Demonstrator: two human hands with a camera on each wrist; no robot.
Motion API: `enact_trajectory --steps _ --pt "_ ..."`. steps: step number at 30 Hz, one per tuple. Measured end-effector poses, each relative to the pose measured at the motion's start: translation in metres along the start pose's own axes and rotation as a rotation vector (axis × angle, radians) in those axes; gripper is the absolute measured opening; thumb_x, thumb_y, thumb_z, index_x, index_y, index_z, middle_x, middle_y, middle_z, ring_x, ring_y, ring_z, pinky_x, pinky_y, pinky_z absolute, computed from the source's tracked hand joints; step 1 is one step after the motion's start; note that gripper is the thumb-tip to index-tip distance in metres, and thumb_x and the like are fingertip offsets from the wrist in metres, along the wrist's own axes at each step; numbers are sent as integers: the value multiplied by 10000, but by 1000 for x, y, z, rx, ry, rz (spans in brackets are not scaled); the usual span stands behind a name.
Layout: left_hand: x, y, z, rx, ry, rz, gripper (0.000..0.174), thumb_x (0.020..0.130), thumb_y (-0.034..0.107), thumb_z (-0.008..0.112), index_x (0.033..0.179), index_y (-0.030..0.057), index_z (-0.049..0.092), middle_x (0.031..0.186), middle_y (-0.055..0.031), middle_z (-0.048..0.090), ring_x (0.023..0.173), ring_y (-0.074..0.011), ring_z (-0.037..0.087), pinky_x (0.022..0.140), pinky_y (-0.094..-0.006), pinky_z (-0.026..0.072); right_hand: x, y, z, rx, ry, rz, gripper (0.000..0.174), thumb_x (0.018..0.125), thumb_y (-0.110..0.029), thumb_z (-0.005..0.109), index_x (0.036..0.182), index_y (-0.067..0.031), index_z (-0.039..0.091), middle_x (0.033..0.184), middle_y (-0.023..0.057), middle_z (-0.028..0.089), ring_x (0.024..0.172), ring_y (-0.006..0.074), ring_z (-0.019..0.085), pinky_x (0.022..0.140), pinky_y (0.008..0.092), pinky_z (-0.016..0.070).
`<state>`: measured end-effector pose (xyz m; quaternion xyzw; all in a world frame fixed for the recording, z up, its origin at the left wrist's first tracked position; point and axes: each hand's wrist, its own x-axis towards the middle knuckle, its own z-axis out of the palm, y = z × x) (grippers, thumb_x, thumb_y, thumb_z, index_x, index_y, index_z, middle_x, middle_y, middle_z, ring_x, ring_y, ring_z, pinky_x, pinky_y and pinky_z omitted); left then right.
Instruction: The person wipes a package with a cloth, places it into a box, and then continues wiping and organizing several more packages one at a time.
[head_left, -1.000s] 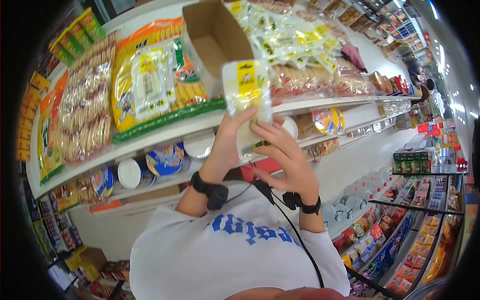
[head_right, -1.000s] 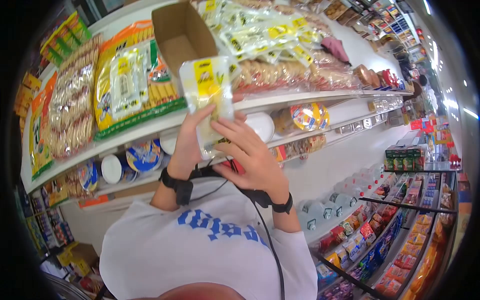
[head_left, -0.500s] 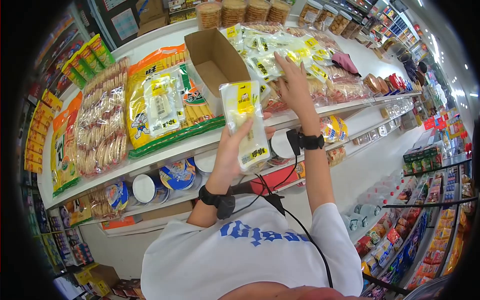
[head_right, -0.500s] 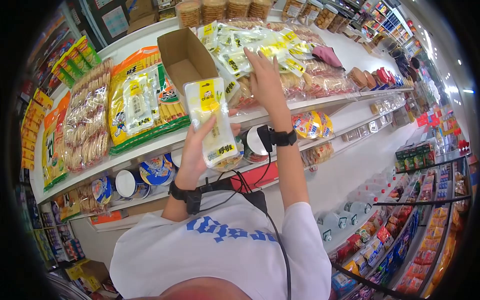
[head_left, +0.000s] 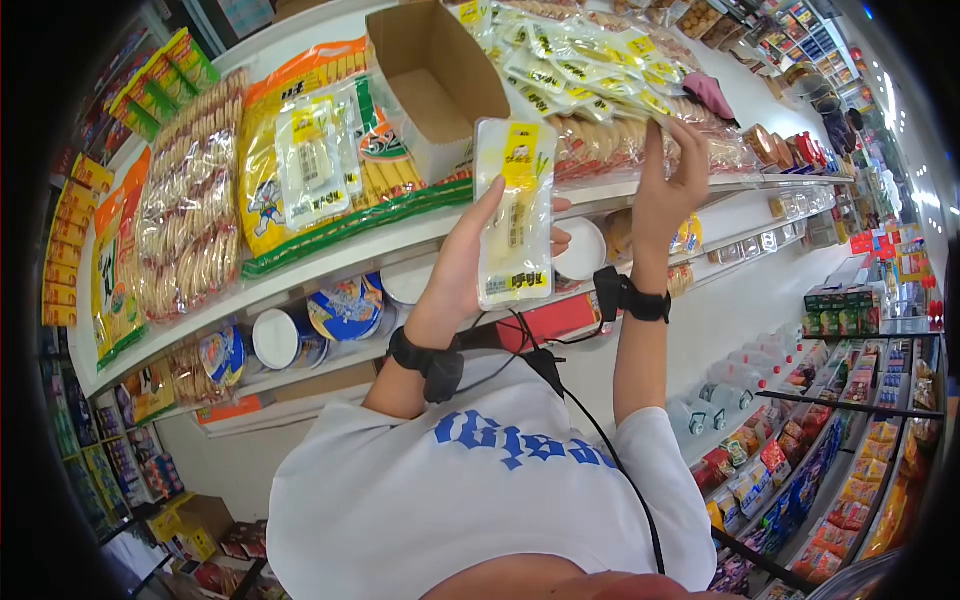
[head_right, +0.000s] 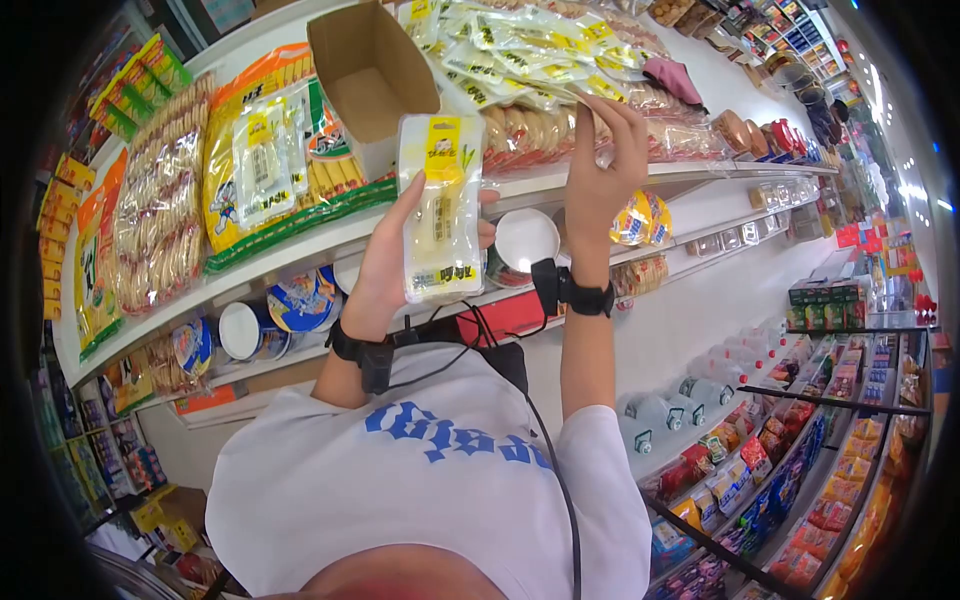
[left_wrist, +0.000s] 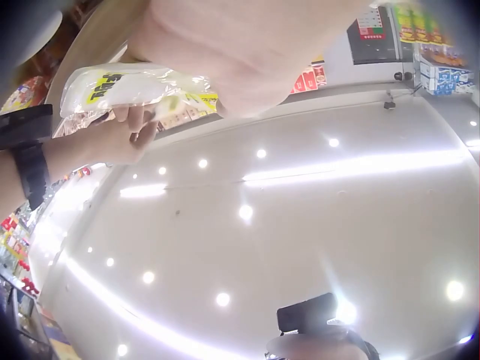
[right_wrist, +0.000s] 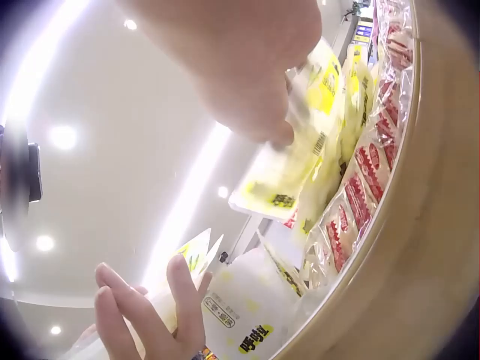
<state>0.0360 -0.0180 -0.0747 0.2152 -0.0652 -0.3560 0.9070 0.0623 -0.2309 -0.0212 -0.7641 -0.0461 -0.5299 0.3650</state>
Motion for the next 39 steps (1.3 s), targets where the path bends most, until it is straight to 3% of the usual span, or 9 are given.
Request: enact_trajectory --steps 2,5,8,16,20,25,26,31,39 --pt "1 0 -4 53 -39 -6 618 1071 479 432 1497 31 413 1374 -186 597 1085 -291 696 953 -421 579 -14 -20 -4 169 66 -2 306 794 83 682 1033 -86 771 1038 93 699 1124 288 652 1038 483 449" --pt "-2 -2 5 64 157 40 618 1070 486 432 1511 53 409 1402 -154 589 1152 -262 674 983 -411 565 -38 -39 -19 199 -342 -158 377 751 129 627 1015 -97 773 1136 102 716 1253 339 610 1142 574 358" --pt "-9 9 -1 -137 -17 27 644 1054 504 473 1525 71 404 1411 -124 586 1201 -229 650 1001 -401 555 -61 -44 -20 166 -699 -189 396 723 133 586 987 -95 773 1247 94 706 1344 361 551 1195 595 282" --pt "-10 3 -11 31 143 -44 535 930 145 674 1420 47 483 1240 -120 639 1046 -233 693 855 -391 613 -66 -35 -28 303 -773 -46 247 745 93 557 848 -49 731 1203 105 722 1354 381 540 1194 589 286" --pt "-16 10 -4 186 193 -9 616 811 -18 576 1418 -6 469 1242 -160 653 1064 -285 690 907 -446 590 -60 -38 -25 365 -774 -32 228 764 95 534 839 -23 714 1181 133 720 1339 395 554 1194 586 284" --pt "-20 14 -3 184 41 160 621 795 -21 537 1409 -45 447 1269 -230 632 985 -277 693 842 -414 608 -46 -33 2 426 -326 370 166 933 9 601 1079 0 679 1124 134 697 1122 235 663 1002 391 511" --pt "-22 14 -6 182 63 192 624 795 -22 534 1412 -47 445 1266 -232 636 967 -273 692 834 -411 608 -41 -19 12 315 -328 335 212 954 -43 642 1163 -2 649 1091 106 685 1002 142 654 831 285 542" --pt "-22 13 -10 204 149 318 565 856 -11 545 1414 -26 455 1271 -225 642 907 -250 681 795 -400 608 -25 -5 60 2 -440 128 370 870 -102 738 1215 -17 635 1093 136 681 998 253 636 858 370 517" --pt "-18 9 -8 185 173 293 524 1049 354 488 1415 -21 459 1211 -189 635 866 -235 618 783 -408 554 -25 1 75 -277 -462 -22 390 785 -163 808 1127 -27 679 926 119 629 961 318 586 849 438 476"
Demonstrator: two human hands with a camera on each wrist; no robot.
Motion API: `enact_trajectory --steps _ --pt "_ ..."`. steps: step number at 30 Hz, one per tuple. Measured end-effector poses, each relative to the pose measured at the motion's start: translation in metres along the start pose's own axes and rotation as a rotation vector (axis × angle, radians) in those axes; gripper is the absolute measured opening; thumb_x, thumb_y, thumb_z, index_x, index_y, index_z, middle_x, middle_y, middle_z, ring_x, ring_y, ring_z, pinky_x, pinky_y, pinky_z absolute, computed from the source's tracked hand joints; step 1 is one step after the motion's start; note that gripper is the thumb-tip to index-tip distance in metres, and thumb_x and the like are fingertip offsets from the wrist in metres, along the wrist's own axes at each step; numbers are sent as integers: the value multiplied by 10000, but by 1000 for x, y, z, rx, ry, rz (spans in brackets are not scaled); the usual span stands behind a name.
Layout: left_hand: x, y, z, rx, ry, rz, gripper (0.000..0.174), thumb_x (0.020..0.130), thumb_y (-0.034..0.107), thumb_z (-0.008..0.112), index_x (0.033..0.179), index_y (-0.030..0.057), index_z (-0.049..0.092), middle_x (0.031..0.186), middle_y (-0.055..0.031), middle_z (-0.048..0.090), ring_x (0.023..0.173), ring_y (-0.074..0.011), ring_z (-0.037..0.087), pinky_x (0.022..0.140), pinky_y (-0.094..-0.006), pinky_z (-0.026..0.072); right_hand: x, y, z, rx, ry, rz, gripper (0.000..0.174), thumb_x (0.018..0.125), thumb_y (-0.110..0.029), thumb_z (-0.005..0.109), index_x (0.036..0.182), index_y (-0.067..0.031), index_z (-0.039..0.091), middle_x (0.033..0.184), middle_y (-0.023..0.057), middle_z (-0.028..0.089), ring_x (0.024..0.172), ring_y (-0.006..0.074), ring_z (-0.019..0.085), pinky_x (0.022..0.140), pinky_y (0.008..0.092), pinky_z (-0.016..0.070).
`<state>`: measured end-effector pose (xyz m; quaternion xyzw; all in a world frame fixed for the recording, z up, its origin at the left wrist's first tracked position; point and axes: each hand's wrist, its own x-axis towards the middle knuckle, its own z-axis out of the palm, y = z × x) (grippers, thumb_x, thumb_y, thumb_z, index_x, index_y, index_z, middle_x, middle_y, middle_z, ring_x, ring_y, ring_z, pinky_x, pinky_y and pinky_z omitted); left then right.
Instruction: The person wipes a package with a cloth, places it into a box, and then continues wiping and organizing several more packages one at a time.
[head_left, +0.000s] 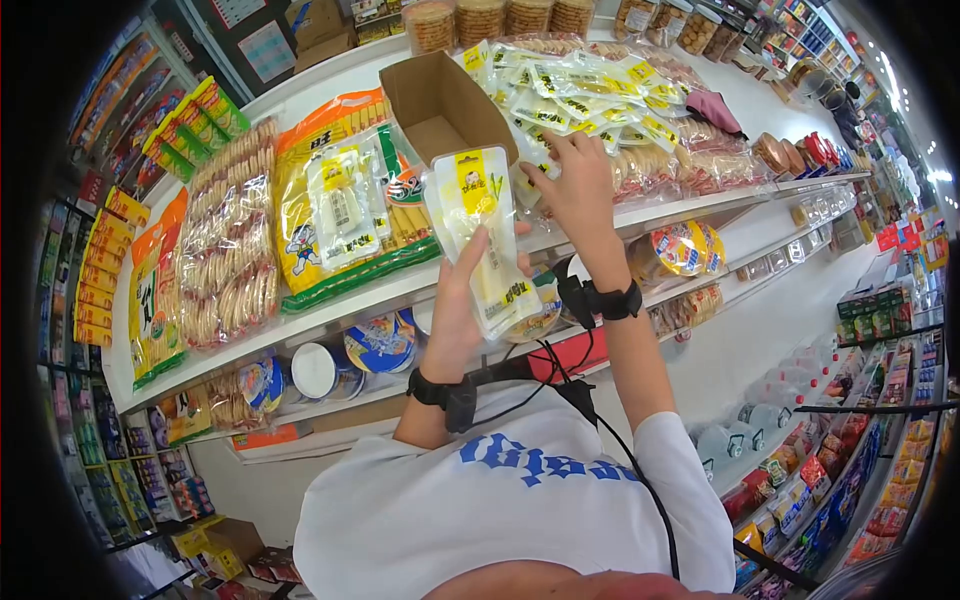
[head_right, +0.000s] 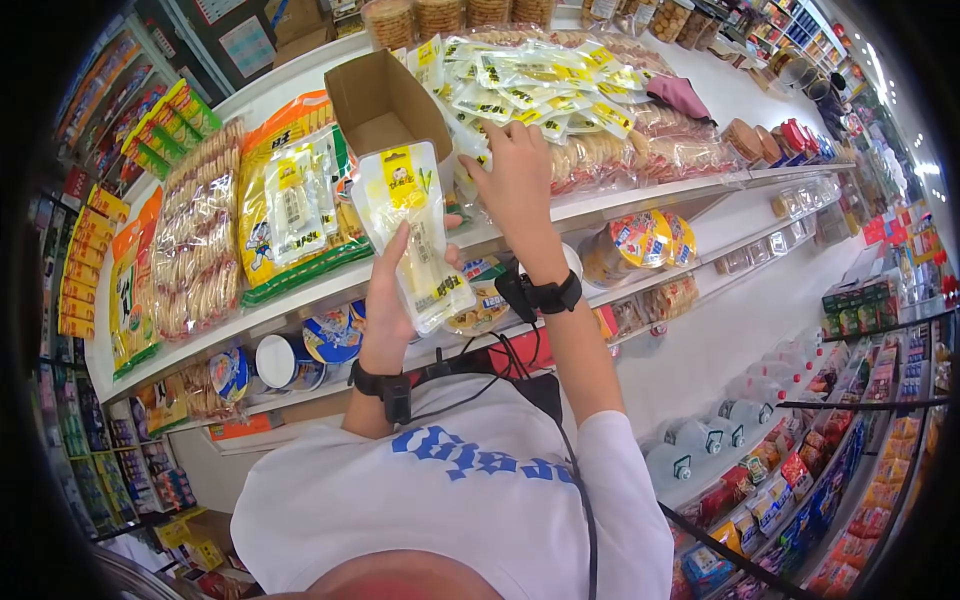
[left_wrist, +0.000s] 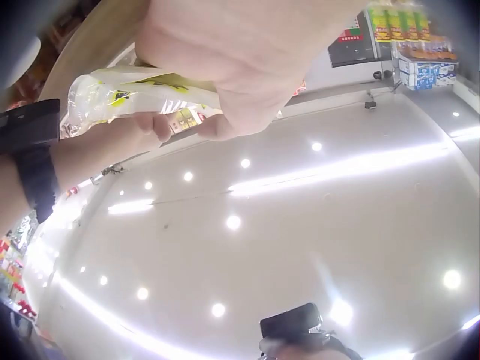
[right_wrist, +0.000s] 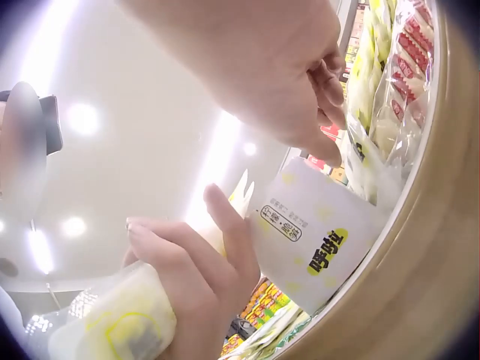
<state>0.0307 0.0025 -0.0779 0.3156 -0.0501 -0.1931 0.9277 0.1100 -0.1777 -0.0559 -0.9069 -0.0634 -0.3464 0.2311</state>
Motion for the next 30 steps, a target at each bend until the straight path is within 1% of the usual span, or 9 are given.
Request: enact_trajectory --steps 5,8,11,14,17,21,24,27,30 --pt "0 0 7 -83 -19 -70 591 1063 443 413 1412 -30 468 1175 -173 632 896 -240 622 794 -410 552 -7 9 0 220 0 74 230 816 -111 772 1006 -13 684 936 105 641 904 311 610 831 433 483" --pt "1 -3 2 -87 -19 -86 593 1064 448 412 1430 -16 463 1247 -181 623 955 -251 632 827 -424 556 -17 -6 -25 451 235 276 196 815 -36 750 991 -15 666 1033 121 683 964 328 656 893 434 505" --pt "0 -3 10 -48 15 -27 615 1067 465 392 1467 -2 430 1336 -185 597 1064 -288 635 917 -456 543 -43 -33 -50 741 426 150 221 796 24 747 991 -26 657 1219 152 682 1120 366 661 981 461 497" --pt "3 -15 14 -53 27 52 666 1071 497 342 1528 11 349 1443 -202 531 1219 -361 593 1046 -494 493 -84 -47 -72 413 112 -299 349 726 54 768 1049 -35 668 1357 164 630 1257 395 602 1024 490 479" --pt "8 -24 16 -73 -80 103 746 1064 563 256 1594 38 224 1544 -232 415 1364 -472 469 1159 -538 402 -113 -68 -73 403 -216 -263 490 665 17 793 1138 -53 688 1421 150 595 1311 383 566 1022 477 477" --pt "3 -22 17 -474 -269 22 851 1021 660 271 1585 24 238 1526 -261 420 1300 -469 531 1114 -566 444 -120 -70 -79 399 -230 -241 626 629 -39 815 1241 -79 689 1417 141 598 1337 377 540 1035 465 463" --pt "-2 -19 20 -410 -328 101 787 1032 581 360 1553 -5 295 1481 -262 478 1258 -427 580 1059 -530 502 -118 -72 -85 419 -268 -226 609 668 -67 827 1261 -85 687 1412 139 601 1338 370 541 1036 460 460" --pt "-8 2 34 207 -27 78 662 1028 407 468 1507 -36 362 1406 -254 559 1193 -376 636 1003 -487 544 -109 -75 -95 498 -310 -143 575 728 -72 818 1283 -72 669 1400 142 608 1324 368 552 1019 454 475" --pt "-3 1 30 62 65 118 577 990 246 531 1463 -63 415 1319 -251 622 1105 -340 682 955 -464 566 -103 -47 -96 649 -208 7 513 816 -52 760 1314 -43 635 1392 155 606 1295 371 570 1009 454 488"
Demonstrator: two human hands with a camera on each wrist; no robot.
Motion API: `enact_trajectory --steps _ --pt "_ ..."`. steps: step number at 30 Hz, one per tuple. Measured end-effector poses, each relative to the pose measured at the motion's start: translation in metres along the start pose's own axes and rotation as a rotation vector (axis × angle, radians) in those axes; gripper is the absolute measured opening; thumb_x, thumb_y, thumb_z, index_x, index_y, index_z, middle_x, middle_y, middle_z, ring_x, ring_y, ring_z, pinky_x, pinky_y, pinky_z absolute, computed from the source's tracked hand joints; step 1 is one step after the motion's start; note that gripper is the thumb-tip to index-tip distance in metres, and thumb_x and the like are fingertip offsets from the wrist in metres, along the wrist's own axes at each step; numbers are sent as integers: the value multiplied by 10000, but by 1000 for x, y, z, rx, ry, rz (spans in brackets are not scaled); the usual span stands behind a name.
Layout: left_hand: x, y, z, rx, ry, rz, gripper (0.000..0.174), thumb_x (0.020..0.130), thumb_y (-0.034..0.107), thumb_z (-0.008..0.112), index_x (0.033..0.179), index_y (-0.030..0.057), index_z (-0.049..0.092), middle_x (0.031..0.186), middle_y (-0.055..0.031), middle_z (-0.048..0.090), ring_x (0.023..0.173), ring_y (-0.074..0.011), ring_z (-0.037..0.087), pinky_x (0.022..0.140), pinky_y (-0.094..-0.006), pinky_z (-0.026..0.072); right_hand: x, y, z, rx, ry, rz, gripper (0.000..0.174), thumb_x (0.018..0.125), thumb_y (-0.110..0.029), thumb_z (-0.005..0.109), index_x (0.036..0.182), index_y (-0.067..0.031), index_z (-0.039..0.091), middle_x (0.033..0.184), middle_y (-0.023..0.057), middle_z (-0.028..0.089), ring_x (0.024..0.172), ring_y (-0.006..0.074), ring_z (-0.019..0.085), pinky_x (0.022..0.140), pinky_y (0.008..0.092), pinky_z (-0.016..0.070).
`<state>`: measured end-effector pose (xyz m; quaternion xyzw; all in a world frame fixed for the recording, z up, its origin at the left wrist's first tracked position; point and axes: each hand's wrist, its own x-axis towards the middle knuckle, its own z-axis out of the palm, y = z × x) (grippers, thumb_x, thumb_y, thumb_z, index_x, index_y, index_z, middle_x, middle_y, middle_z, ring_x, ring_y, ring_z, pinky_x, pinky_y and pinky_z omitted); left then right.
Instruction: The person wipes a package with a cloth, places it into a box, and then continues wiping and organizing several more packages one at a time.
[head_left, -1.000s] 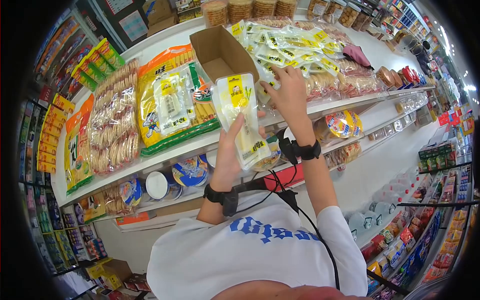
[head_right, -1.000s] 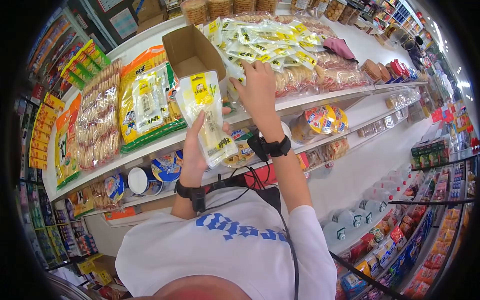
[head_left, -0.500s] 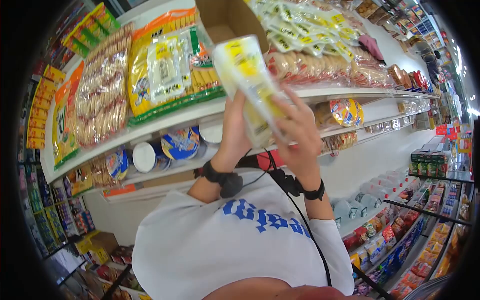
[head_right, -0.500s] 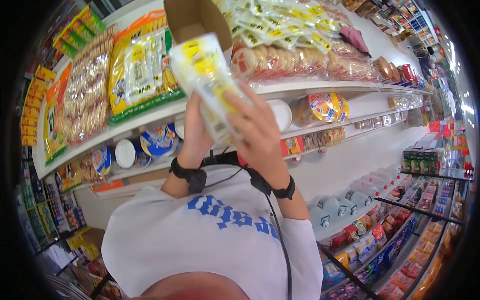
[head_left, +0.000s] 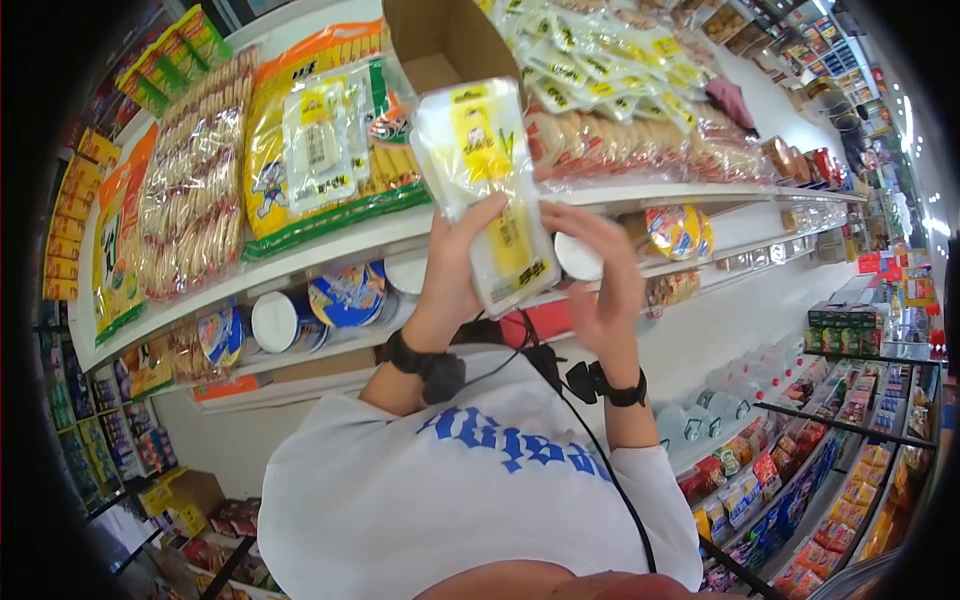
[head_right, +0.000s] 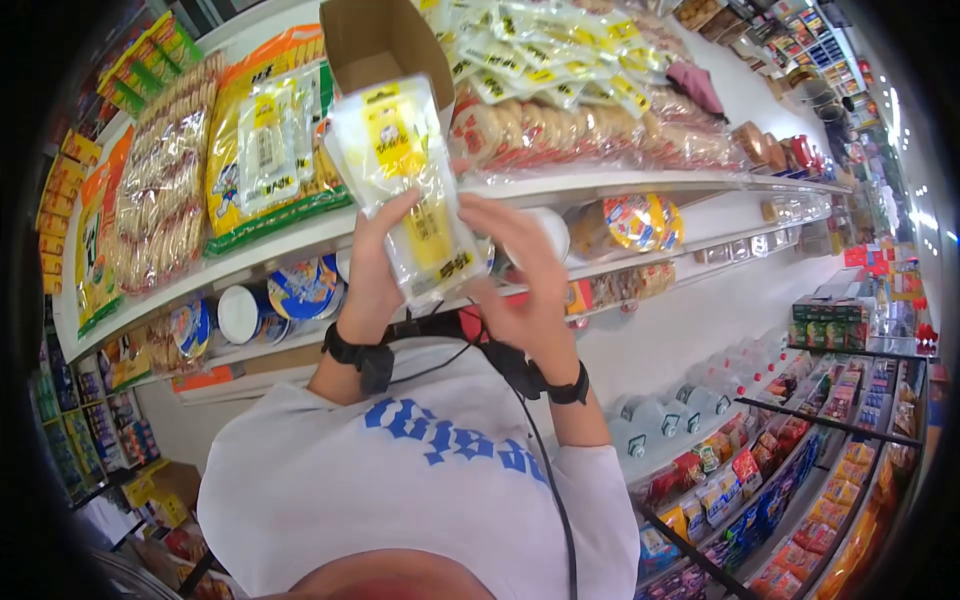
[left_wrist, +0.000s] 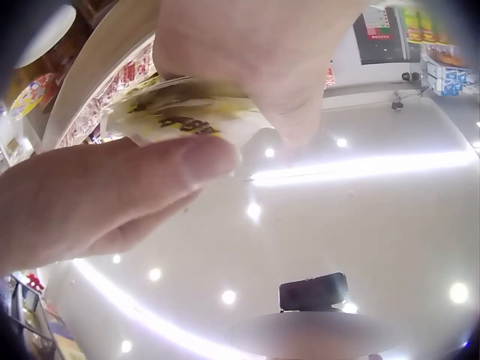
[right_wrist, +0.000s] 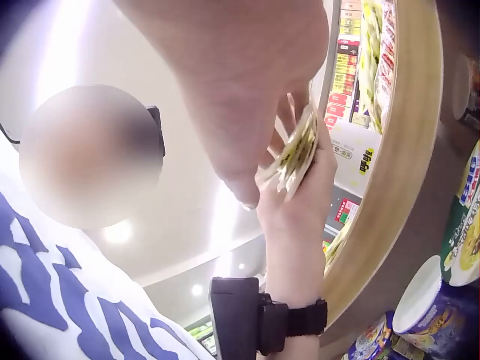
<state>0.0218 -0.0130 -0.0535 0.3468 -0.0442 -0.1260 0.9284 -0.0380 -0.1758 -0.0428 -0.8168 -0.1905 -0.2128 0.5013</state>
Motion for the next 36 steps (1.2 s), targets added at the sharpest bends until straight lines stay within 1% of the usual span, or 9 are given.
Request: enact_trajectory --steps 5,8,12,16,23,26,31,34,36 --pt "0 -5 -9 -88 -6 -92 515 983 207 545 1414 -63 466 1154 -238 667 961 -292 701 849 -436 598 79 60 -20 -207 334 -5 425 915 11 596 1339 0 587 1373 187 597 1258 382 578 1054 478 460" --pt "1 -7 -11 -93 -25 -46 518 979 205 560 1410 -65 463 1178 -224 664 961 -287 701 831 -442 603 122 93 -17 -523 253 -261 464 929 -12 604 1389 -3 544 1375 167 604 1261 349 578 1113 458 413" --pt "-2 -4 -12 -112 -48 -45 517 978 193 562 1417 -58 456 1257 -214 646 977 -292 704 845 -450 603 125 128 -18 -735 153 -194 460 878 10 625 1332 -65 622 1276 167 626 1233 367 557 1176 506 321" --pt "-3 -6 -15 -93 -70 -82 521 980 190 551 1428 -53 446 1297 -211 634 1010 -308 707 884 -457 595 116 123 -27 -731 266 -43 317 856 4 656 1163 -58 704 1127 138 643 1068 346 589 1055 468 423" --pt "-1 -10 -9 -34 -128 -136 538 985 238 545 1434 -44 450 1335 -189 626 1066 -310 700 940 -442 572 75 88 -28 -589 398 -196 272 858 63 652 1116 -25 661 1138 147 677 1087 347 640 931 435 502" --pt "3 -19 -14 -90 -103 -204 546 994 270 544 1429 -49 460 1323 -193 632 1062 -302 696 950 -430 563 57 76 -22 -414 438 18 221 901 47 643 1117 2 643 1120 175 699 1022 326 676 927 394 513" --pt "8 -27 -19 -240 -74 -319 496 1030 303 536 1385 -40 490 1279 -173 646 1019 -296 705 920 -433 575 49 66 -31 -158 626 284 301 1005 -109 646 1234 86 625 1119 129 714 965 147 653 841 304 526" --pt "9 -24 -17 -187 -85 -258 562 1044 405 524 1394 -33 486 1301 -167 637 1027 -296 700 915 -431 579 32 35 -14 -156 745 179 267 1010 -33 592 1261 39 646 1180 190 713 1030 250 688 947 350 525" --pt "8 -20 -13 -304 -61 -269 640 1039 487 508 1419 -26 461 1315 -163 628 1061 -295 692 939 -445 572 11 26 -11 -287 369 -106 377 882 64 625 1246 -8 692 1296 182 676 1196 323 648 1029 412 496"
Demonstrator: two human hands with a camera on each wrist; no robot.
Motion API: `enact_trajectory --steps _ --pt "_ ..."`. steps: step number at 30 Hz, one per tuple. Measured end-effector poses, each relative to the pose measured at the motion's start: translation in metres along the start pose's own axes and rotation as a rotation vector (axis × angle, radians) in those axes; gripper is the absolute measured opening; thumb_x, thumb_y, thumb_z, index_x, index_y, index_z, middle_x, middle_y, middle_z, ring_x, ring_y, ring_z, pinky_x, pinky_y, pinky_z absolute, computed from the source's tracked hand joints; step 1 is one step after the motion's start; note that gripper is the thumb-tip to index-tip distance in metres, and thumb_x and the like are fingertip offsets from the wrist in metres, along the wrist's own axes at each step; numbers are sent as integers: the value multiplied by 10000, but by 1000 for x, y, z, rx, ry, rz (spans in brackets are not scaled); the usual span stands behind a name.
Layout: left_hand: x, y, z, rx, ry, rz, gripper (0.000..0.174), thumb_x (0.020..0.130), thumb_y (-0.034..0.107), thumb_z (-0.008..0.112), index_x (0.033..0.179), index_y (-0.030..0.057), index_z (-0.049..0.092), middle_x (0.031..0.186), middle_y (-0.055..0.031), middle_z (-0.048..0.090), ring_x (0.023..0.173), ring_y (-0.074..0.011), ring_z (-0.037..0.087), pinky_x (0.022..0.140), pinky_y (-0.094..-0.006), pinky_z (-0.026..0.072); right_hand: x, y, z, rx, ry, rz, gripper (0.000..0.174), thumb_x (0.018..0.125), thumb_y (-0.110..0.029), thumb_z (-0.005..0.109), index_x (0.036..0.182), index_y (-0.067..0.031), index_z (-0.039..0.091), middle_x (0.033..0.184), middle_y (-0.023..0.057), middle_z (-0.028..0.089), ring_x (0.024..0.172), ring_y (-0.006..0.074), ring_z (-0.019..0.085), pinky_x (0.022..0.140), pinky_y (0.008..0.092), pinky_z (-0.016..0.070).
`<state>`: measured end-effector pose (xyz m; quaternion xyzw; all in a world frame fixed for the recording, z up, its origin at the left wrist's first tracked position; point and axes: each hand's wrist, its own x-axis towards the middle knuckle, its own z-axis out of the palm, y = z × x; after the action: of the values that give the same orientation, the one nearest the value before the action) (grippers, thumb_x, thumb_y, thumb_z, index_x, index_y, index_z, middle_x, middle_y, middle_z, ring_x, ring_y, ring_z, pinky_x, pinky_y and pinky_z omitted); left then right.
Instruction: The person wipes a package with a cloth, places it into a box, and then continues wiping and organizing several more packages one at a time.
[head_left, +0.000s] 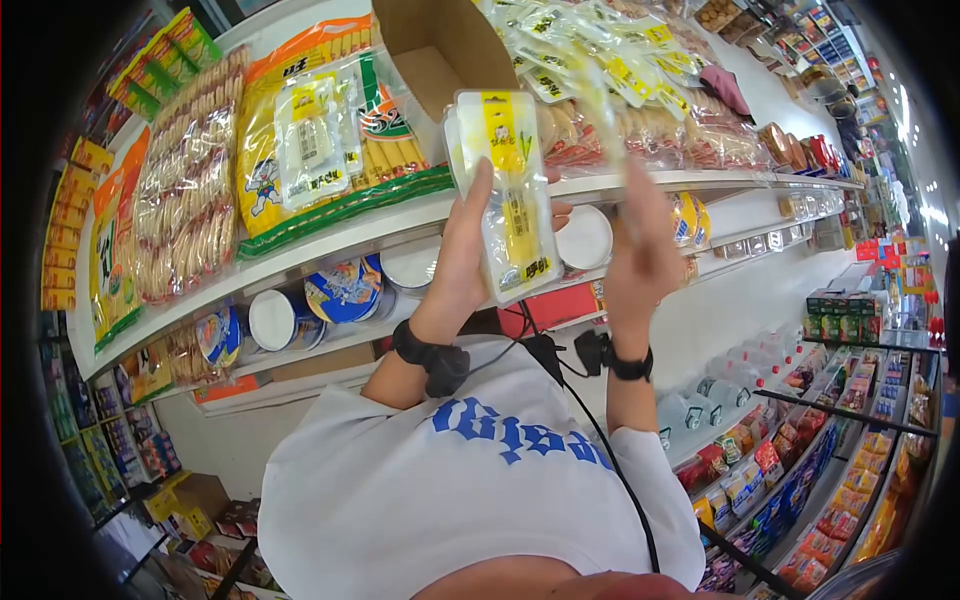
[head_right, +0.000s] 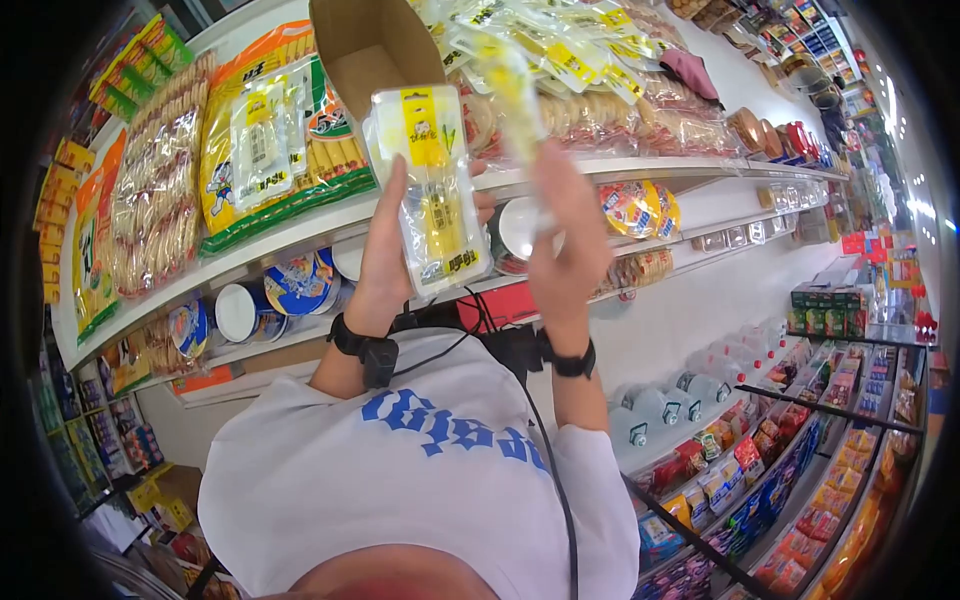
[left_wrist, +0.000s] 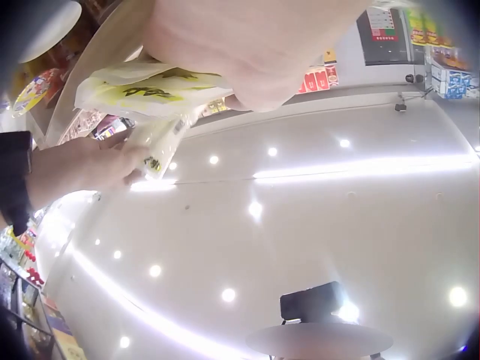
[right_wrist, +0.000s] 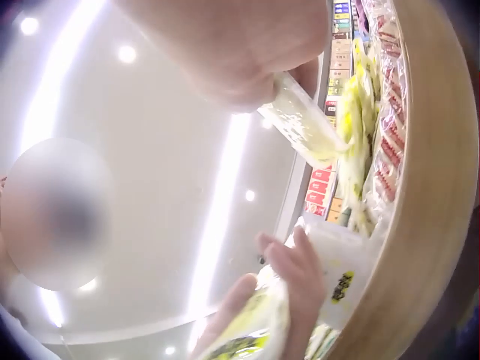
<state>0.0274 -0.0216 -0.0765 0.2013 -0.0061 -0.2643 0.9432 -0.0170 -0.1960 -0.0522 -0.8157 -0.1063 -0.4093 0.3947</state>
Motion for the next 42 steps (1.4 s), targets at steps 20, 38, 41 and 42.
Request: enact_trajectory --steps 20,38,41,42 --pt "-5 4 1 96 -67 95 547 947 219 544 1436 -7 449 1335 -174 621 1088 -271 671 956 -403 550 -18 -35 0 140 -610 -128 775 647 -262 912 1357 -113 640 1490 153 523 1399 405 461 1145 552 374" --pt "-13 7 0 206 11 82 530 915 79 589 1417 -32 460 1349 -184 609 1085 -263 679 919 -394 577 26 -11 -3 154 -590 -215 592 779 -270 840 1302 -81 636 1419 156 564 1381 376 496 1194 590 281" --pt "-15 13 10 230 10 102 578 880 120 580 1417 -54 456 1309 -216 628 962 -289 712 868 -413 599 47 34 7 12 -278 -87 345 887 -150 686 1212 -38 664 1446 197 542 1401 403 460 1196 575 271" --pt "-16 13 11 229 12 115 580 879 120 580 1417 -58 455 1307 -215 629 961 -290 712 864 -413 600 52 52 11 -119 -198 -83 321 896 -128 666 1202 -30 663 1458 204 532 1411 407 446 1195 574 269"
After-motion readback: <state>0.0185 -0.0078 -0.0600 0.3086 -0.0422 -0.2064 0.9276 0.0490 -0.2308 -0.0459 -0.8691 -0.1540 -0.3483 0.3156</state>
